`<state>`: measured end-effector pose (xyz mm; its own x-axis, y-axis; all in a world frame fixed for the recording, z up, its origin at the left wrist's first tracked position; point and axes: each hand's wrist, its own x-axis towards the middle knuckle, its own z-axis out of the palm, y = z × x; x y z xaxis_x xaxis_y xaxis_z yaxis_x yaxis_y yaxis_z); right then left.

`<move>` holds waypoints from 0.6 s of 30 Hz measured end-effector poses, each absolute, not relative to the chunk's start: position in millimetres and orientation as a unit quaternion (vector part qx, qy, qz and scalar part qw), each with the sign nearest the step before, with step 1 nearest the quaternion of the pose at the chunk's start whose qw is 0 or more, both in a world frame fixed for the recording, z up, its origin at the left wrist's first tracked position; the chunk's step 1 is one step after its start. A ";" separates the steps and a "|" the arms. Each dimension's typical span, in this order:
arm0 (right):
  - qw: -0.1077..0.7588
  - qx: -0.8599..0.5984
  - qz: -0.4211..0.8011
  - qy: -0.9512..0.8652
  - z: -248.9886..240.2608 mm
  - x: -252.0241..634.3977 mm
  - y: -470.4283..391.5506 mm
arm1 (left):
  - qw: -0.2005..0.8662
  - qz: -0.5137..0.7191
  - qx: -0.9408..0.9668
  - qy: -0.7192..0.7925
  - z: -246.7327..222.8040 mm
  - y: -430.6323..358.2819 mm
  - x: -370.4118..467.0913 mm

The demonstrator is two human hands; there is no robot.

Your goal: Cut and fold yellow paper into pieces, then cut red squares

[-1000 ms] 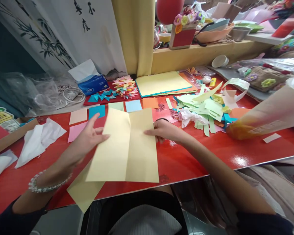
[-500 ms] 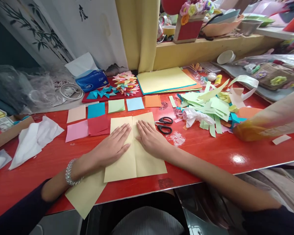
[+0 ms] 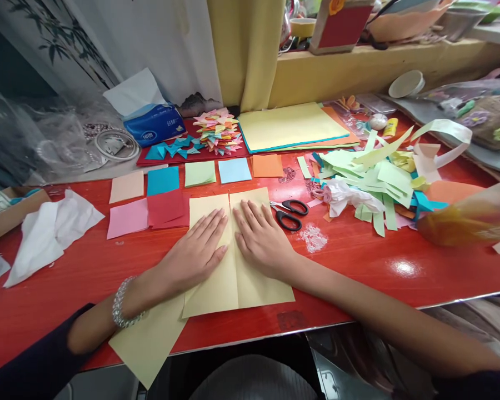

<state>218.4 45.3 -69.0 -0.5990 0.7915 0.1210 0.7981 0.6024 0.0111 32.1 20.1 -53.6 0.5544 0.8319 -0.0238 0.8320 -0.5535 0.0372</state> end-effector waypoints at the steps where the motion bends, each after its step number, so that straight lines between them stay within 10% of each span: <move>1: 0.050 -0.447 -0.032 -0.892 -69.2 218.4 45.2 | 0.020 0.001 0.881 0.473 -54.1 19.8 32.3; 18: 0.040 -0.466 -0.033 -0.883 -69.6 216.0 43.6 | 0.013 0.030 0.861 0.508 -55.5 10.7 42.1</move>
